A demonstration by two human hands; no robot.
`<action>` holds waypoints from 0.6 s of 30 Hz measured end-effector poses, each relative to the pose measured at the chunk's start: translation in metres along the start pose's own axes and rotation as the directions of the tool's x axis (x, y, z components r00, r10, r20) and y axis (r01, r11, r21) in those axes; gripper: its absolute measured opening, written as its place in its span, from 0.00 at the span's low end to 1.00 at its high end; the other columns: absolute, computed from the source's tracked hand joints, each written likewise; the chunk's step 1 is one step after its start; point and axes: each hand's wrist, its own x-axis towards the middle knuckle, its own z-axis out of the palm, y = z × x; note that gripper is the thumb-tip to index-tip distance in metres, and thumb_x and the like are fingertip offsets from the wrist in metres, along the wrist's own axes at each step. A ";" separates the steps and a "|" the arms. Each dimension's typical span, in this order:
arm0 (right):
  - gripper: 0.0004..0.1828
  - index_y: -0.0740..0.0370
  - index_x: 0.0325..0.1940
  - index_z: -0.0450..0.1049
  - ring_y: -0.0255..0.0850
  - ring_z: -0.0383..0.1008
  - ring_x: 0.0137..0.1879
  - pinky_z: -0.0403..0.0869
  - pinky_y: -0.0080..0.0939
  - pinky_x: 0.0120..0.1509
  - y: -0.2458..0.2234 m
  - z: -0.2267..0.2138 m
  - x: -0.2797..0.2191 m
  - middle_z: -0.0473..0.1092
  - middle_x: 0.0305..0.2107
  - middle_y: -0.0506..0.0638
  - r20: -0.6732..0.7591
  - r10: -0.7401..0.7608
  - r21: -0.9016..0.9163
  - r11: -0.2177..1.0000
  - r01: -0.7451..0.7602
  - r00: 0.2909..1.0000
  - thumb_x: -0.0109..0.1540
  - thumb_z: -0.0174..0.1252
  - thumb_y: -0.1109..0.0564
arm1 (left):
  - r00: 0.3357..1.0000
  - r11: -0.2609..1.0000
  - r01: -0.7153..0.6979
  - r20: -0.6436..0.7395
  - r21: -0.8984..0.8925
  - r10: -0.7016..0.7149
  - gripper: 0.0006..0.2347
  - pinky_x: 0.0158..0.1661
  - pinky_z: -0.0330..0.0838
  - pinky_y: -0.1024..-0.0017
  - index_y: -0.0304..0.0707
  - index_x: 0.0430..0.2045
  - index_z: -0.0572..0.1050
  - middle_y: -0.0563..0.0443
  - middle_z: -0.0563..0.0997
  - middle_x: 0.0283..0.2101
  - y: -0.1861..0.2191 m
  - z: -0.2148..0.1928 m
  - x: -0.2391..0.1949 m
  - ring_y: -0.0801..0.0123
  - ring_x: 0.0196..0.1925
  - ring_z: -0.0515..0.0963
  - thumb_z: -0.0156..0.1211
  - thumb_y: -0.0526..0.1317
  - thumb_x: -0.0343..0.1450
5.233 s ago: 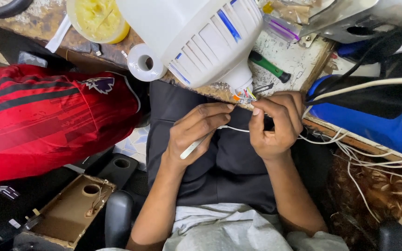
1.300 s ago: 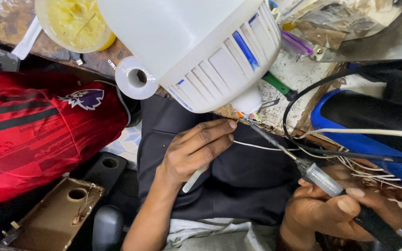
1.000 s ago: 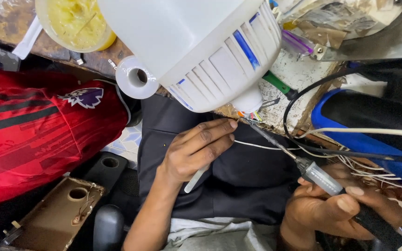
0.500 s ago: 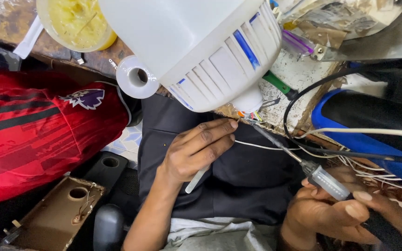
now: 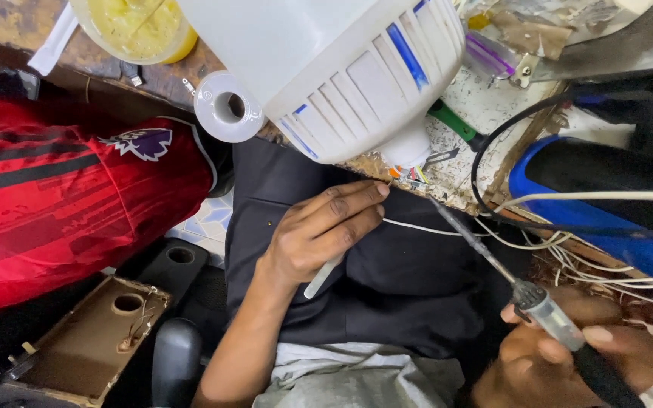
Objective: The person uses a soldering iron and tweezers to work on a small electronic component attached to a white plastic device. They repeatedly heat and adjust wires and solder points while seated at a cluttered workbench.
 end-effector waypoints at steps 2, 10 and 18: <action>0.33 0.61 0.49 0.49 0.47 0.59 0.27 0.69 0.44 0.32 0.014 0.001 -0.008 0.54 0.35 0.60 0.068 0.148 0.438 0.884 -0.162 0.987 0.70 0.47 0.29 | 1.000 1.000 -0.011 -0.002 0.004 0.011 0.11 0.53 0.85 0.53 0.12 0.37 0.75 0.23 0.78 0.47 0.001 0.000 -0.001 0.35 0.49 0.84 0.44 0.27 0.79; 0.23 0.66 0.49 0.47 0.50 0.48 0.38 0.64 0.60 0.57 0.030 0.026 0.009 0.46 0.31 0.58 -0.017 -0.142 0.491 0.861 0.132 0.990 0.73 0.33 0.41 | 1.000 0.999 -0.001 0.023 -0.032 0.002 0.12 0.55 0.83 0.49 0.12 0.40 0.74 0.23 0.77 0.49 0.004 -0.004 -0.003 0.33 0.51 0.82 0.41 0.28 0.80; 0.15 0.54 0.37 0.46 0.43 0.46 0.28 0.61 0.50 0.44 0.004 0.033 0.023 0.43 0.16 0.45 -0.177 -0.183 0.628 0.736 0.254 0.967 0.70 0.44 0.50 | 0.999 1.000 -0.005 0.035 -0.020 0.006 0.13 0.54 0.83 0.51 0.13 0.40 0.74 0.23 0.77 0.50 0.002 -0.004 -0.004 0.32 0.51 0.82 0.39 0.29 0.80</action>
